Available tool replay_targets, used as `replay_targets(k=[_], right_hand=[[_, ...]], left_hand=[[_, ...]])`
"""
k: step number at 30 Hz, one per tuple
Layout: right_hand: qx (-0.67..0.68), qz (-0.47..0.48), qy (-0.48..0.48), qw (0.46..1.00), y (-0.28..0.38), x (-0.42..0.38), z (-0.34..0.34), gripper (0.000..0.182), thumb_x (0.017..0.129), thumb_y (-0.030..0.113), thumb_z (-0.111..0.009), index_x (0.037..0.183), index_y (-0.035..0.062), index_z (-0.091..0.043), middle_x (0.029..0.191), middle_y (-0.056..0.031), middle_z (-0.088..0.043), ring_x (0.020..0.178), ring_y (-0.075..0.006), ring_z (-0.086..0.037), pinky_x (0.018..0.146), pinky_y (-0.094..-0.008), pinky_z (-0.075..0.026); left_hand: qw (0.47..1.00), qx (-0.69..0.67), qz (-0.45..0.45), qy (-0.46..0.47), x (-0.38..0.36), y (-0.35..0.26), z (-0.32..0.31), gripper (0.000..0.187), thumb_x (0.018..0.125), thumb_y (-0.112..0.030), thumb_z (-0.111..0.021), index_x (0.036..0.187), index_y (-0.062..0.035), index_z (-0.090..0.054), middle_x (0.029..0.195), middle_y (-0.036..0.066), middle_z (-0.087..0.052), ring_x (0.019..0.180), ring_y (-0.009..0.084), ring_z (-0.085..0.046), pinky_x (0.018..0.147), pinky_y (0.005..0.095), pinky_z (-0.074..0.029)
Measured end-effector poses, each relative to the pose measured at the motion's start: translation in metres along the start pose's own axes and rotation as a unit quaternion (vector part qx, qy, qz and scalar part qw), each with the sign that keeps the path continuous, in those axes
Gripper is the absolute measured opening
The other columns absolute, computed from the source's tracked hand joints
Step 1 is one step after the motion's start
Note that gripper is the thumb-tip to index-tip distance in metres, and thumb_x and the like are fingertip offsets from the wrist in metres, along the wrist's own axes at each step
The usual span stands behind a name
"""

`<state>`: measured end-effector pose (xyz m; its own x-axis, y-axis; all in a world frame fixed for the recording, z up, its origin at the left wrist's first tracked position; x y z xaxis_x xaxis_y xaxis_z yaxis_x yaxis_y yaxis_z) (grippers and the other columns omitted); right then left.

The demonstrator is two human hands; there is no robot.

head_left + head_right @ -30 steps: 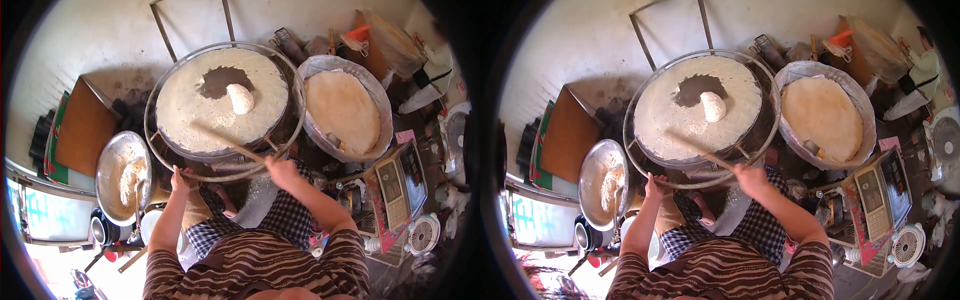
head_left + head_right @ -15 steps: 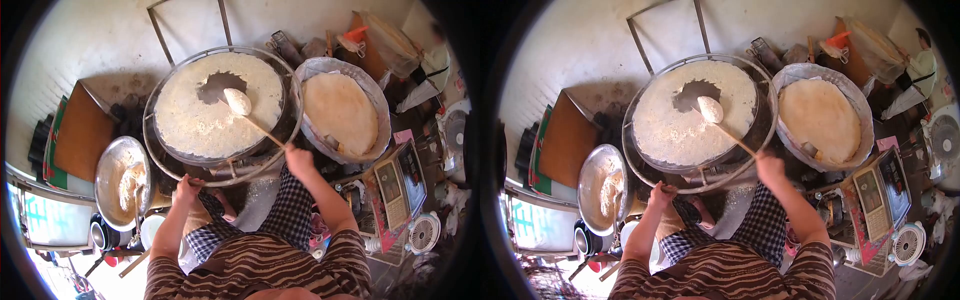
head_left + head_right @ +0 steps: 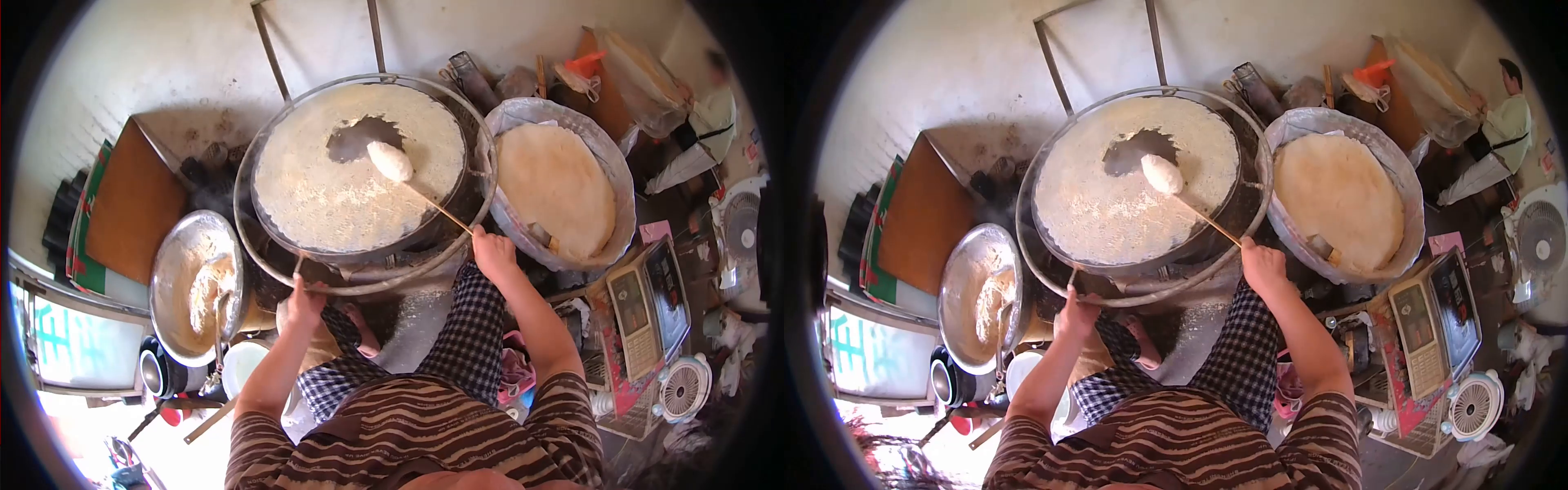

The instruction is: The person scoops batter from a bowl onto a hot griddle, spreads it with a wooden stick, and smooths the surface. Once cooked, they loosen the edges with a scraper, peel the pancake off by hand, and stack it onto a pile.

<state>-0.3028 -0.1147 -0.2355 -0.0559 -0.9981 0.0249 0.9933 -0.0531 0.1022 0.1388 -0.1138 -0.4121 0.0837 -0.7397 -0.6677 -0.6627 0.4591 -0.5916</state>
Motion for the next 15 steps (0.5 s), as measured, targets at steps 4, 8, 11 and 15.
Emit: replay_targets(k=[4,8,11,15], right_hand=[[0.053,-0.028,0.053,0.997,0.067,0.009,-0.011,0.016,0.086,0.01,-0.042,0.093,-0.0003,-0.052,0.079,-0.0221,-0.066,0.076,-0.0354,-0.067,0.064,-0.044,-0.052],[-0.002,0.113,0.077,0.991,0.097,-0.022,-0.014,0.018,0.085,0.011,-0.045,0.097,-0.0008,-0.049,0.071,-0.0199,-0.065,0.065,-0.0324,-0.067,0.053,-0.0427,-0.051],[-0.038,0.025,0.038,0.998,0.024,-0.006,-0.007,0.019,0.084,0.013,-0.046,0.097,-0.0004,-0.05,0.071,-0.0197,-0.065,0.066,-0.0331,-0.066,0.055,-0.0424,-0.052],[0.054,-0.01,0.085,0.995,0.045,0.012,-0.007,0.022,0.086,0.013,-0.042,0.096,-0.0021,-0.054,0.076,-0.0232,-0.066,0.074,-0.0365,-0.066,0.063,-0.0439,-0.052]], left_hand=[[0.995,-0.01,0.089,0.051,-0.046,0.057,-0.062,0.048,0.086,-0.049,-0.058,0.108,-0.0087,-0.047,0.091,0.01,-0.065,0.069,0.0256,-0.059,0.06,0.0355,-0.05],[0.997,0.071,-0.012,0.002,-0.031,0.021,-0.045,0.029,0.093,-0.03,-0.05,0.107,-0.0054,-0.044,0.096,0.018,-0.064,0.072,0.0291,-0.062,0.063,0.04,-0.052],[0.994,0.106,-0.016,0.034,-0.004,-0.017,-0.016,0.024,0.092,-0.025,-0.051,0.104,-0.0053,-0.045,0.089,0.018,-0.064,0.069,0.0289,-0.063,0.062,0.0392,-0.054],[0.992,0.12,-0.01,0.031,0.038,-0.068,0.01,0.023,0.091,-0.029,-0.053,0.099,-0.0083,-0.048,0.075,0.008,-0.058,0.071,0.0259,-0.063,0.055,0.0389,-0.05]])
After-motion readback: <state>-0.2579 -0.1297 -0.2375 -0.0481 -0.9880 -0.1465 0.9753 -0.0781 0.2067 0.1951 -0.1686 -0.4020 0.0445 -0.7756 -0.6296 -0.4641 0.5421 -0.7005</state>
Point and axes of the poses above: each hand's wrist, its own x-axis towards the middle knuckle, its own z-axis out of the back of the hand, y = z × x, the point moved 9 cm from there along x, towards the middle knuckle
